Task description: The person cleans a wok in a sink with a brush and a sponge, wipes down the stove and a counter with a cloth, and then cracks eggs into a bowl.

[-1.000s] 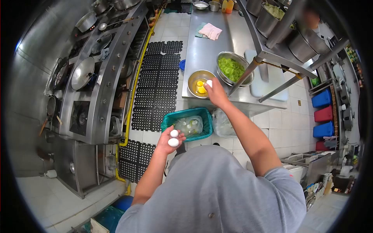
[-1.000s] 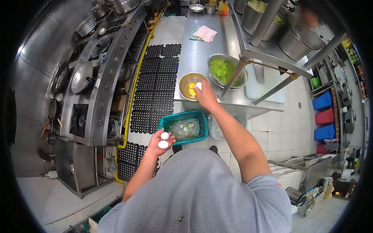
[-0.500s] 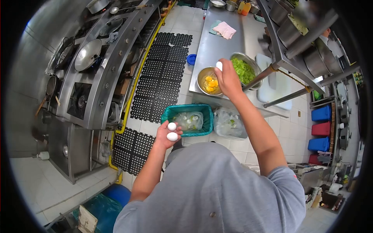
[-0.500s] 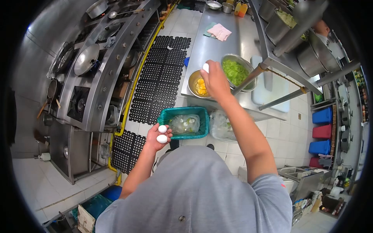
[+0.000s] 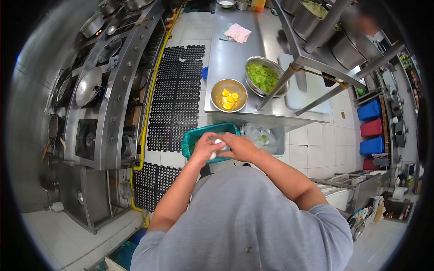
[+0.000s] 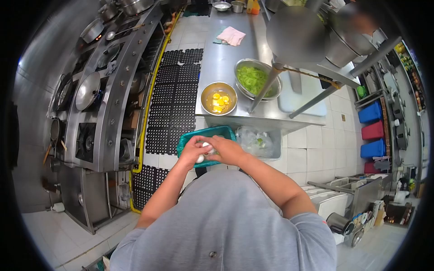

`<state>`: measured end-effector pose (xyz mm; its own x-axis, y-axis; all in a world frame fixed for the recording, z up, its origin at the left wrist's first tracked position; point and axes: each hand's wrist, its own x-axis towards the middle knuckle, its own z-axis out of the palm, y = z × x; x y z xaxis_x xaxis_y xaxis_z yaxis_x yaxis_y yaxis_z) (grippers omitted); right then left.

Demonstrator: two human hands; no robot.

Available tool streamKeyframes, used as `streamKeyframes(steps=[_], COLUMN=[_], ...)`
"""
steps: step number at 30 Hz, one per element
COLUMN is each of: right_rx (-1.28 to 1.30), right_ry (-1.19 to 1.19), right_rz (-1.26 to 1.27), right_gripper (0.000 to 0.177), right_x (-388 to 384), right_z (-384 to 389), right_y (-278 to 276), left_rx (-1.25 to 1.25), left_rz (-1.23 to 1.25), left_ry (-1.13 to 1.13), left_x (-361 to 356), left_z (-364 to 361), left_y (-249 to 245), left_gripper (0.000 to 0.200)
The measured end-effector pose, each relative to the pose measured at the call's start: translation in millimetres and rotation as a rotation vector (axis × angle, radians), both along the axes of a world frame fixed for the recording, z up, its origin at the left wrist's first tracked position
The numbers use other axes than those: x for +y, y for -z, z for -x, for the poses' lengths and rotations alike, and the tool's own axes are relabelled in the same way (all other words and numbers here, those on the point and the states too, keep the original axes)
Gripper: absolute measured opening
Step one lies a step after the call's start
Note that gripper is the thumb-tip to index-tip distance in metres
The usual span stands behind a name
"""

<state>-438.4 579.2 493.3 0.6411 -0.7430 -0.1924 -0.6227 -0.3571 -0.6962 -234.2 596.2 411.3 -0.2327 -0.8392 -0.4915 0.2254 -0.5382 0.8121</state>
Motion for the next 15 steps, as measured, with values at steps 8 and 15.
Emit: streamKeyframes(steps=[8, 15], right_rx=[-0.749, -1.043], right_ry=[0.881, 1.404], right_rz=[-0.284, -0.332], right_gripper=[0.052, 0.028], right_x=[-30.2, -121.2], right_z=[91.6, 144.0], right_y=[42.3, 5.2], left_rx=[0.186, 0.302], left_rz=[-0.183, -0.407], left_ry=[-0.071, -0.142], left_x=[-13.6, 7.6], left_z=[20.9, -10.5], left_y=[-20.6, 24.5], left_gripper=[0.043, 0.031])
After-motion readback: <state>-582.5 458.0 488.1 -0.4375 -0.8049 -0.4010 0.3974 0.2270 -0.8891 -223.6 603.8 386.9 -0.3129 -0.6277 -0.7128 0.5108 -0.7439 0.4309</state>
